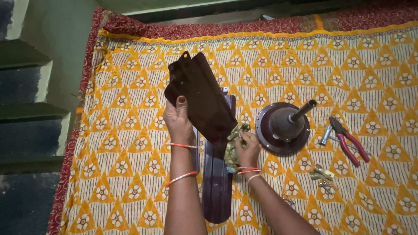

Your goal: The person wipes disassembled electric fan blades with a cloth, turning each blade over to clean both sides while the fan motor hub, screws and pliers lie on the mat. The person works through the blades one at a time, holding each on their lap.

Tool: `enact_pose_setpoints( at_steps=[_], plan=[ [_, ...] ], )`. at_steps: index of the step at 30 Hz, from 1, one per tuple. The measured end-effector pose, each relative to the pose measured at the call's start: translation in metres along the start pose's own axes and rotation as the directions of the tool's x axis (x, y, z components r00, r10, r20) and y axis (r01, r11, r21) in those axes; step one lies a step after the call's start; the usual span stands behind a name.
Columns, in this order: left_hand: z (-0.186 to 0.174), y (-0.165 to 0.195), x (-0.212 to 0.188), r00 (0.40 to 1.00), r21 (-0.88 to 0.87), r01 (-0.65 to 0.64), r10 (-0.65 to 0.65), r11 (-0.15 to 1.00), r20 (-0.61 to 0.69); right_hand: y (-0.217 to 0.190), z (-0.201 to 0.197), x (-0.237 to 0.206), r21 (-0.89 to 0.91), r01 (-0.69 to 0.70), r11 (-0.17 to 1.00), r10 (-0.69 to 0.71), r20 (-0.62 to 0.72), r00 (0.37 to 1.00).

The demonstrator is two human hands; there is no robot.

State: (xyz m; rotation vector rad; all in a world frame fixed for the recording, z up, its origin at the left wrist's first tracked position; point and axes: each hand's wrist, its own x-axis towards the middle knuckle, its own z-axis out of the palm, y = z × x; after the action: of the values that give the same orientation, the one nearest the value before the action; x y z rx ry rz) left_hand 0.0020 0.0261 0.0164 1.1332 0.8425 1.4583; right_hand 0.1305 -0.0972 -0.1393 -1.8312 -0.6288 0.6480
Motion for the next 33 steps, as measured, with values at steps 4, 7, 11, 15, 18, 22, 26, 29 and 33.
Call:
enact_pose_setpoints(
  at_steps=[4,7,11,15,18,22,26,29,33],
  plan=[
    [0.001,-0.001,-0.001,1.0,-0.009,-0.011,0.011,1.0,0.009,-0.018,0.012,-0.012,-0.053,0.163,0.985,-0.166,-0.053,0.985],
    [0.002,-0.002,0.0,1.0,-0.006,-0.017,0.017,1.0,0.023,-0.039,0.016,-0.018,-0.08,0.423,0.902,-0.43,-0.115,0.895],
    [0.004,-0.001,-0.002,1.0,0.007,0.008,-0.008,1.0,0.006,-0.078,0.021,-0.025,-0.189,0.478,0.858,-0.504,-0.129,0.854],
    [0.006,0.001,-0.003,0.999,0.045,-0.033,0.032,0.998,0.031,-0.103,0.017,-0.033,-0.204,0.468,0.86,-0.499,-0.143,0.855],
    [0.005,0.0,-0.002,0.999,-0.023,-0.029,0.03,0.999,0.021,-0.1,0.015,-0.033,-0.217,0.511,0.832,-0.545,-0.142,0.826],
    [0.0,-0.004,-0.002,1.0,-0.029,0.005,-0.004,1.0,0.008,-0.071,0.02,-0.028,-0.196,0.591,0.783,-0.619,-0.146,0.772],
    [-0.004,-0.008,-0.002,0.999,0.037,-0.042,0.042,0.998,-0.009,-0.032,0.025,-0.026,-0.226,0.568,0.791,-0.605,-0.153,0.782],
    [-0.004,-0.008,-0.002,0.999,0.012,-0.033,0.033,0.999,-0.017,-0.008,0.025,-0.022,-0.12,0.369,0.922,-0.383,-0.127,0.915],
    [0.001,-0.001,-0.007,0.999,-0.116,0.033,-0.031,0.993,0.021,0.013,0.011,-0.023,-0.113,0.321,0.94,-0.335,-0.139,0.932]
  ],
)
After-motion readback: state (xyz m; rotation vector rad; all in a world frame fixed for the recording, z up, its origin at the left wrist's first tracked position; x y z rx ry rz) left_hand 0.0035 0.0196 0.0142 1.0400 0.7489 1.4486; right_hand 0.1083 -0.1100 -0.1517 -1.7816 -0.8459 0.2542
